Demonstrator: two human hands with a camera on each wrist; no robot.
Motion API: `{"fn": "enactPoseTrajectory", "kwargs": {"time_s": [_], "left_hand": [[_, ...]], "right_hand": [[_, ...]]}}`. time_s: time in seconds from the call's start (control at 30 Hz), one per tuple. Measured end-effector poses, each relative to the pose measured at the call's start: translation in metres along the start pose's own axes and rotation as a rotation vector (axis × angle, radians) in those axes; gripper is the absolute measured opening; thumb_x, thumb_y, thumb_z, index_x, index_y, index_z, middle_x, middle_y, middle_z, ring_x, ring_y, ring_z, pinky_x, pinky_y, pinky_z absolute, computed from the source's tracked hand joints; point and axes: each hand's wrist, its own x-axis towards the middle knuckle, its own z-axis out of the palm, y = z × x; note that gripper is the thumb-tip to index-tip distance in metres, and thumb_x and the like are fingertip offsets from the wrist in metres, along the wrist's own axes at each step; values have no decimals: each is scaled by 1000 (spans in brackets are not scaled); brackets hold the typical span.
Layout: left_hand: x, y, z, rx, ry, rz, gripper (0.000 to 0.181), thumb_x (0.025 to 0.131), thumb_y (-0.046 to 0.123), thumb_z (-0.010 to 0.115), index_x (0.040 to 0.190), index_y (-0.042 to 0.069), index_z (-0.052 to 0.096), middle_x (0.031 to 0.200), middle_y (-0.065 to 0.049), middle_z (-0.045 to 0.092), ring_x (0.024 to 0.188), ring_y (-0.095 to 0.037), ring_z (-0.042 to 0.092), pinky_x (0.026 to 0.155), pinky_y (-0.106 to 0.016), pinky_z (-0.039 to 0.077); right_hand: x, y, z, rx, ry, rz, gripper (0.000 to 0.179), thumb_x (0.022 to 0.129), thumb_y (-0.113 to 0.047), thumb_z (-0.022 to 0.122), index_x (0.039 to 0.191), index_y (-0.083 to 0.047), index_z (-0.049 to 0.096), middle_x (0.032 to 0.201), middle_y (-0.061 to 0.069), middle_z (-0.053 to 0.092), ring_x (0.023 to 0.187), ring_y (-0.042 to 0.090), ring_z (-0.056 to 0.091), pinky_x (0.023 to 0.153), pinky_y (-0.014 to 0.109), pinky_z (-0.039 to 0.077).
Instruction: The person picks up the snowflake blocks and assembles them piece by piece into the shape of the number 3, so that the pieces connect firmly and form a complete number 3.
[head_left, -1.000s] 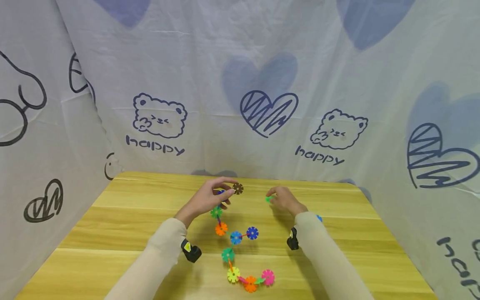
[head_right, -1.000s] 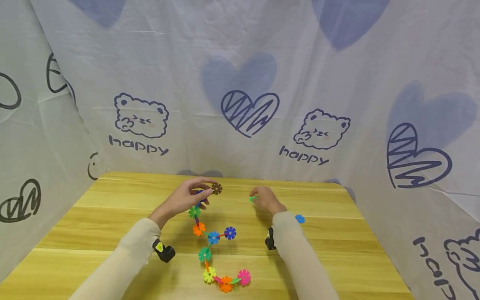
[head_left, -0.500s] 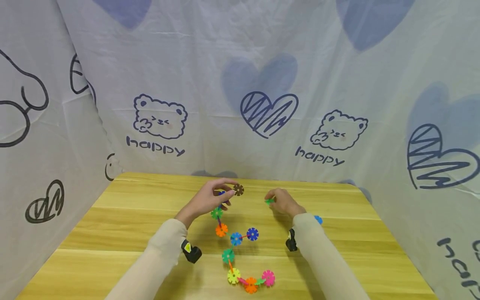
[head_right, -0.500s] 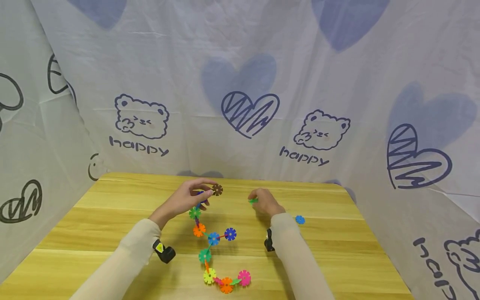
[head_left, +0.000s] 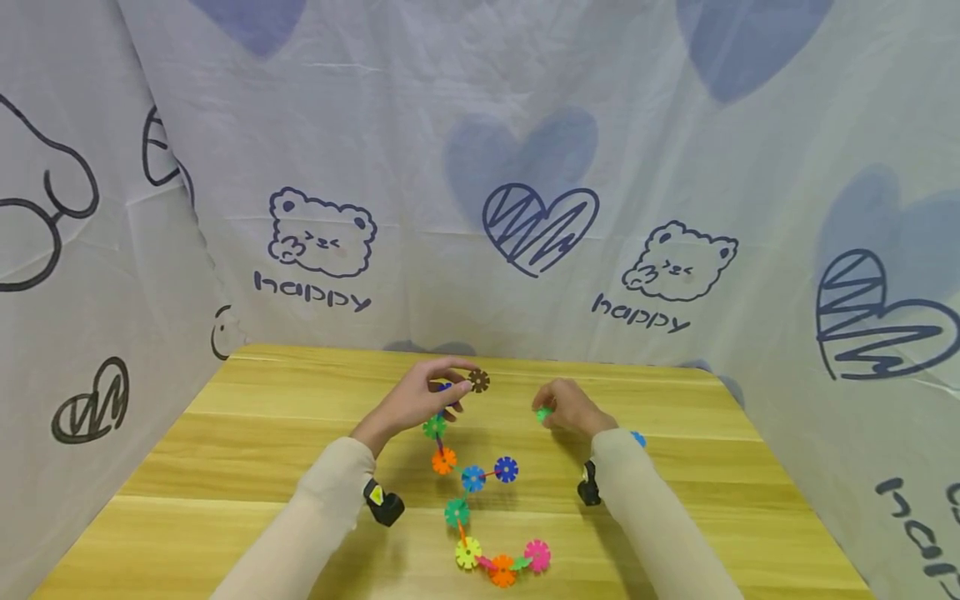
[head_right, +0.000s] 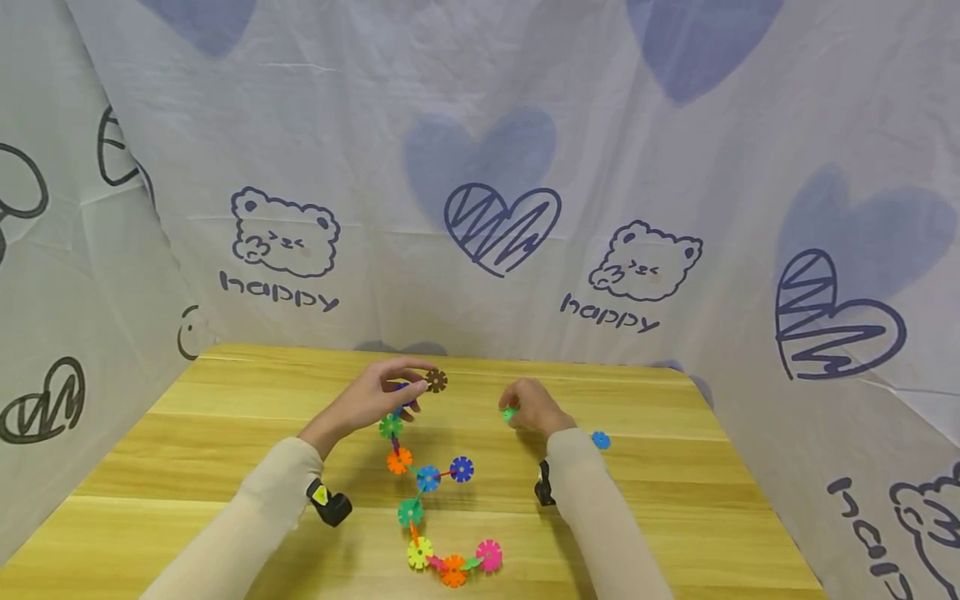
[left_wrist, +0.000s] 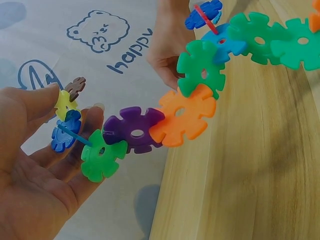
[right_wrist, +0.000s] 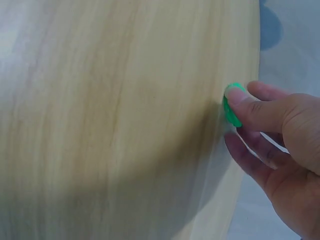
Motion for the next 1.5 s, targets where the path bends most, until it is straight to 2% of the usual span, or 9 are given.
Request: {"fn": "enactPoseTrajectory", "kwargs": {"time_s": [0.23,0.43,0.57,0.73,0.87,1.03,1.13,1.3,1.5], "left_hand": [[0,-1,0,3,-4,2,38,106,20,59,144,12,59,125,-22,67,83,-21,71,73,-41,65],[0,0,1,5,-6,1,38,106,20,59,143,13,59,126,-24,66,83,-21,71,73,-40,65],[0,1,1,6,-6,2,38,106,20,59,144,12,59,127,-25,66,83,-21,71,77,-49,64],[-1,1,2,4,-12,-3,39,107,20,58,144,11,58,127,-26,65,84,-21,71,81,-58,62],[-1,1,2,17,-11,-1,39,107,20,58,144,11,58,124,-21,67,85,-22,71,79,-51,64],[-1,0,3,27,-7,-2,37,106,21,59,143,15,59,119,-20,69,84,-22,71,76,-44,65],[-1,0,3,34,-6,-9,37,106,21,59,143,17,59,118,-19,69,83,-21,71,76,-45,65],[-1,1,2,45,-11,-13,39,107,19,58,145,16,57,122,-20,67,82,-21,72,77,-46,65],[-1,0,3,24,-23,-12,42,107,19,58,148,17,55,127,-24,64,84,-21,71,79,-50,64]], "right_hand": [[-7,0,-8,18,2,-16,18,81,7,80,97,-2,80,93,10,76,85,19,64,79,36,58],[-9,0,-15,84,7,-21,17,85,3,79,102,0,79,89,10,75,77,15,62,70,29,56],[-9,-2,-19,156,-6,-28,18,88,2,78,106,3,78,83,12,71,68,17,64,63,27,56],[-9,-6,-24,219,-20,-53,20,89,1,76,109,7,76,79,14,72,63,20,66,65,40,61],[-10,-12,-28,265,-6,-64,22,89,2,76,110,7,75,81,16,72,65,18,67,70,47,63],[-13,-18,-30,311,9,-87,21,89,2,76,111,5,76,84,17,72,69,22,71,69,37,64],[-13,-21,-30,323,19,-109,22,89,2,76,110,7,75,85,19,73,70,24,72,67,34,63],[-14,-29,-29,349,39,-91,24,90,3,75,114,7,74,89,19,71,76,25,74,70,33,64],[-15,-47,-29,389,72,-82,23,91,5,73,114,3,76,95,18,68,82,24,76,74,36,65]]}}
